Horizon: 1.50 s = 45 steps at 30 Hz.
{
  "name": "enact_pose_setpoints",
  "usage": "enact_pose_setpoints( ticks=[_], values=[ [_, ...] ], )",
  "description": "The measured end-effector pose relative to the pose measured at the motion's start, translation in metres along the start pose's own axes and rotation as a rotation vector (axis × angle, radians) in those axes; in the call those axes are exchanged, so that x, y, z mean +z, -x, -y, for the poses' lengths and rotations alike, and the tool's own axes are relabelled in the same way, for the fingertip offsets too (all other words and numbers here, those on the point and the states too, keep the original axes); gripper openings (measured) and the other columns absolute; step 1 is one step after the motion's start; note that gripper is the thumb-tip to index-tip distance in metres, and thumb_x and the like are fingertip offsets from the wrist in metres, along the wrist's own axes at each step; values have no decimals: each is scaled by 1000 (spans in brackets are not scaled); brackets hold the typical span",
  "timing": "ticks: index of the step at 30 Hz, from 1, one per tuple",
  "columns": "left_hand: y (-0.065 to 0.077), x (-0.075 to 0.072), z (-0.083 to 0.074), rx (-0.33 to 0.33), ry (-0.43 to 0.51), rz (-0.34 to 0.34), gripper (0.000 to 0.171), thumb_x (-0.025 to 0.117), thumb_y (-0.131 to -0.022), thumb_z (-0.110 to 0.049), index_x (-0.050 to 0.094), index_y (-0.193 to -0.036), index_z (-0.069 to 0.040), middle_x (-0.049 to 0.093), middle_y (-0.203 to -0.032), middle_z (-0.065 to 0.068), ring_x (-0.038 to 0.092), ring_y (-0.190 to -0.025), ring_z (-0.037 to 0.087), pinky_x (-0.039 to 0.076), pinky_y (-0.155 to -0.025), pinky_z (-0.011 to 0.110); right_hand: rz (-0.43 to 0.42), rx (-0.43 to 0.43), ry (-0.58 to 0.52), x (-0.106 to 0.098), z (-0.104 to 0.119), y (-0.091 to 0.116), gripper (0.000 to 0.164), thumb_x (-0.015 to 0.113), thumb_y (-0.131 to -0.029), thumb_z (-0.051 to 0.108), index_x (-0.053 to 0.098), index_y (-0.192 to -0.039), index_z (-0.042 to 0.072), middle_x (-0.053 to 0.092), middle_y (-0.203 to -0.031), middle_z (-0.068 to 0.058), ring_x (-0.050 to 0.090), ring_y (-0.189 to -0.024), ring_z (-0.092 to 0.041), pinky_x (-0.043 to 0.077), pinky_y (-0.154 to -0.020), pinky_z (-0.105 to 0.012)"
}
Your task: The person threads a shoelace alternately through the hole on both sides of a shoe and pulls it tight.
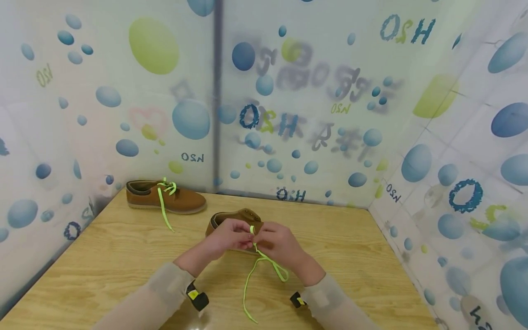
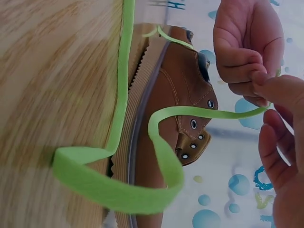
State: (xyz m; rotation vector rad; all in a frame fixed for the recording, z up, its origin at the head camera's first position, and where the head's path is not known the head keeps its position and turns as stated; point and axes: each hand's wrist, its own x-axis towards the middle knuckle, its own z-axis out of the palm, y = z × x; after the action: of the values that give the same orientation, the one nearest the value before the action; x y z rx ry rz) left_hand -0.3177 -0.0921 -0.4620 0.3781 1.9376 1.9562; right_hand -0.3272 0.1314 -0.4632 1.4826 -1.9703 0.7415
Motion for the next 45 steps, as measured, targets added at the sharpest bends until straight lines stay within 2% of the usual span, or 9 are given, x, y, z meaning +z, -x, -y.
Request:
enact_pose_setpoints(
  ticks=[4, 9, 16, 20, 23, 28, 32, 38, 45],
  values=[
    [1, 1, 0, -8, -16, -6, 11, 64, -103, -2, 71, -105, 6, 77, -84, 1, 73, -78, 10, 61, -74, 26, -51, -1, -64, 1, -1, 1, 21, 84, -82, -9, 81, -88, 11, 68, -89, -2, 63, -76, -12, 57, -74, -18],
    [4, -4, -6, 36, -163, -109, 21, 66, -104, -10, 74, -109, 8, 78, -87, 7, 73, -77, 12, 63, -72, 29, -144, 273, -230, -3, -1, 3, 14, 78, -89, -9, 80, -89, 5, 78, -97, -10, 72, -78, -16, 60, -69, -20],
    [8, -18, -12, 247, -627, -325, 8, 74, -99, -15, 78, -102, -9, 77, -91, 4, 70, -79, 14, 59, -72, 32, -256, 584, -323, -16, -5, 2, 8, 76, -95, -2, 79, -97, 6, 77, -89, -19, 63, -72, -6, 54, -63, -22],
    [6, -24, -9, 348, -949, -299, 15, 80, -95, -16, 78, -109, -11, 77, -103, 2, 74, -95, 21, 61, -86, 40, -285, 658, -312, -24, -9, 2, 6, 78, -95, 4, 81, -99, 6, 78, -89, -15, 62, -71, -4, 53, -63, -20],
    [5, -24, -6, 344, -1086, -257, 24, 83, -93, -18, 76, -114, -9, 76, -109, 4, 73, -101, 24, 59, -90, 43, -285, 726, -301, -29, -12, 2, 6, 81, -93, 5, 80, -99, 5, 77, -87, -13, 62, -70, -5, 53, -63, -20],
    [4, -18, -3, 286, -1164, -235, 25, 85, -92, -19, 75, -111, -8, 76, -101, 3, 70, -91, 22, 58, -82, 42, -264, 822, -314, -37, -14, 1, 6, 82, -92, 6, 76, -91, 5, 74, -84, -13, 62, -68, -7, 53, -64, -20],
    [5, -11, 0, 266, -1178, -284, 30, 85, -91, -18, 76, -117, -6, 79, -104, 7, 75, -94, 23, 61, -82, 42, -202, 865, -287, -39, -15, 0, 6, 82, -93, 8, 79, -88, 9, 75, -82, -7, 63, -69, -10, 54, -64, -22],
    [7, -4, -1, 237, -1098, -305, 11, 84, -91, -11, 77, -99, -12, 77, -93, 0, 70, -82, 14, 59, -77, 37, -48, 952, -216, -31, -16, 0, 6, 80, -92, 7, 83, -88, 11, 78, -84, -1, 65, -73, -9, 55, -67, -24],
    [12, -2, -8, 247, -1009, -204, 12, 76, -88, -5, 70, -87, -15, 65, -75, -8, 53, -66, 9, 47, -63, 29, 104, 943, -269, -16, -12, 3, 9, 74, -93, 7, 82, -91, 10, 76, -82, -2, 62, -69, -10, 54, -61, -26]
  ],
)
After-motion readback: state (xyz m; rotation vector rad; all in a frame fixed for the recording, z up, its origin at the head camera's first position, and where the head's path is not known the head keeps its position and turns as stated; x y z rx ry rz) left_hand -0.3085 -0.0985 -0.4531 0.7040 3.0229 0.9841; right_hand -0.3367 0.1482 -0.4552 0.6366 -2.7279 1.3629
